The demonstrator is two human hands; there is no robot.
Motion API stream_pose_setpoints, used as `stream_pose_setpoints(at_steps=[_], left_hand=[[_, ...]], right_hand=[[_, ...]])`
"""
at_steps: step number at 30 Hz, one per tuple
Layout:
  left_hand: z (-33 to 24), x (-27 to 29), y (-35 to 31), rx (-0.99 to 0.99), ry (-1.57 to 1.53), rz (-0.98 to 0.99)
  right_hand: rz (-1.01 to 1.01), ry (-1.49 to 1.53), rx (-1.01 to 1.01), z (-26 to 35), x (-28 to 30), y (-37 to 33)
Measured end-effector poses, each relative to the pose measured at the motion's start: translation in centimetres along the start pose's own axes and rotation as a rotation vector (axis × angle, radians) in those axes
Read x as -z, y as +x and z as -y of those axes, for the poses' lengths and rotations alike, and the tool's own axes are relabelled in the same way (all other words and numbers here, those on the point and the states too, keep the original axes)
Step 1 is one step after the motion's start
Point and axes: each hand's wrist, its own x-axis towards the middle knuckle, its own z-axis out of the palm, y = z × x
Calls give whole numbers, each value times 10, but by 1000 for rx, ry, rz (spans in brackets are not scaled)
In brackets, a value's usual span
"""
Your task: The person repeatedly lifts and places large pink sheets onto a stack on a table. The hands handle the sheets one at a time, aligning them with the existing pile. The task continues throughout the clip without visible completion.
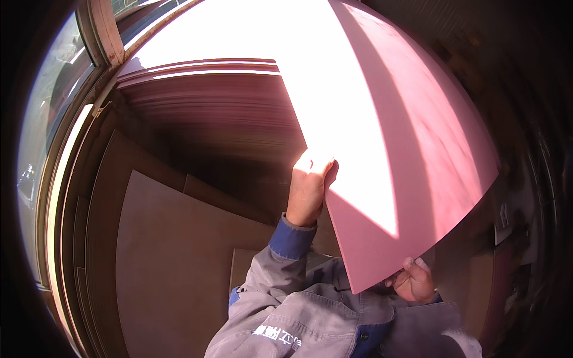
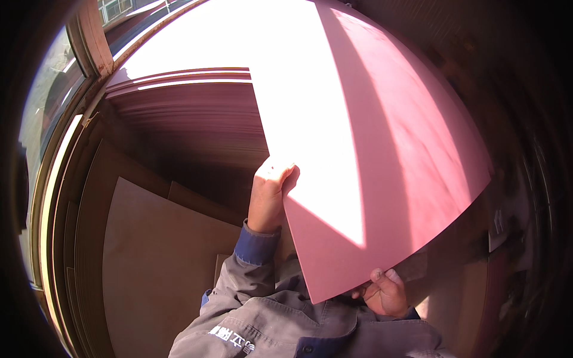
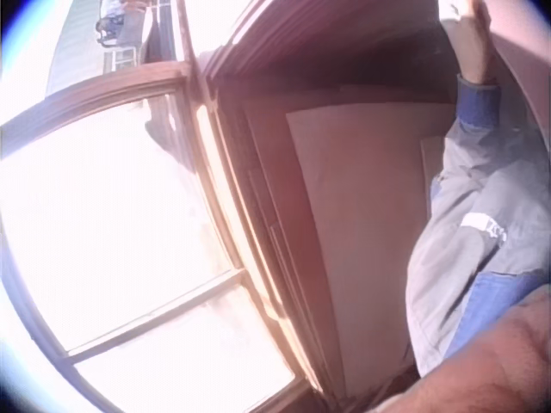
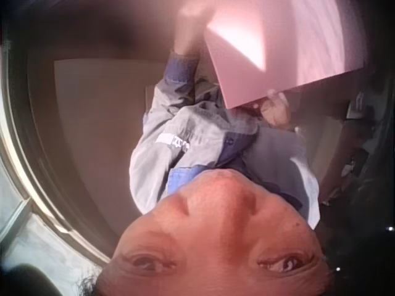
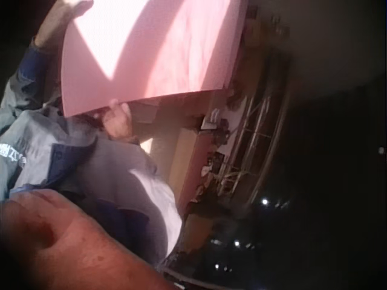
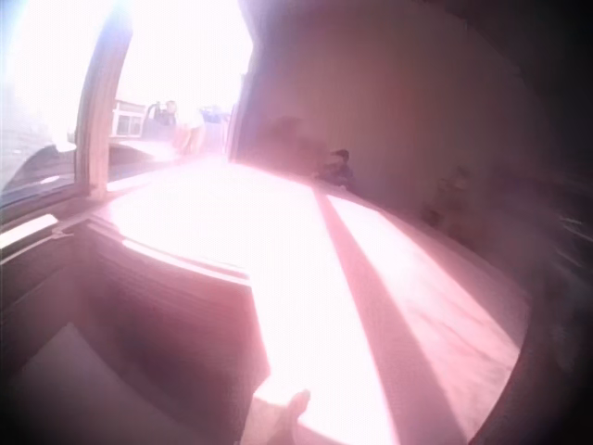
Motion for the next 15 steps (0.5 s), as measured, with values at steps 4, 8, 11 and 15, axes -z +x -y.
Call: stream_pose_setpoints(at_steps=[4, 8, 11, 15], left_hand=[[-45, 37, 15, 81, 253, -50], [-55, 73, 59, 80, 332, -61], [-58, 114, 104, -595, 1061, 165], [-29, 164, 148, -236, 257, 65]], right_hand=[[331, -2, -303, -11, -37, 28], [757, 15, -522, -22, -73, 72], [726, -221, -268, -4, -64, 115], [397, -457, -3, 48, 27, 123]])
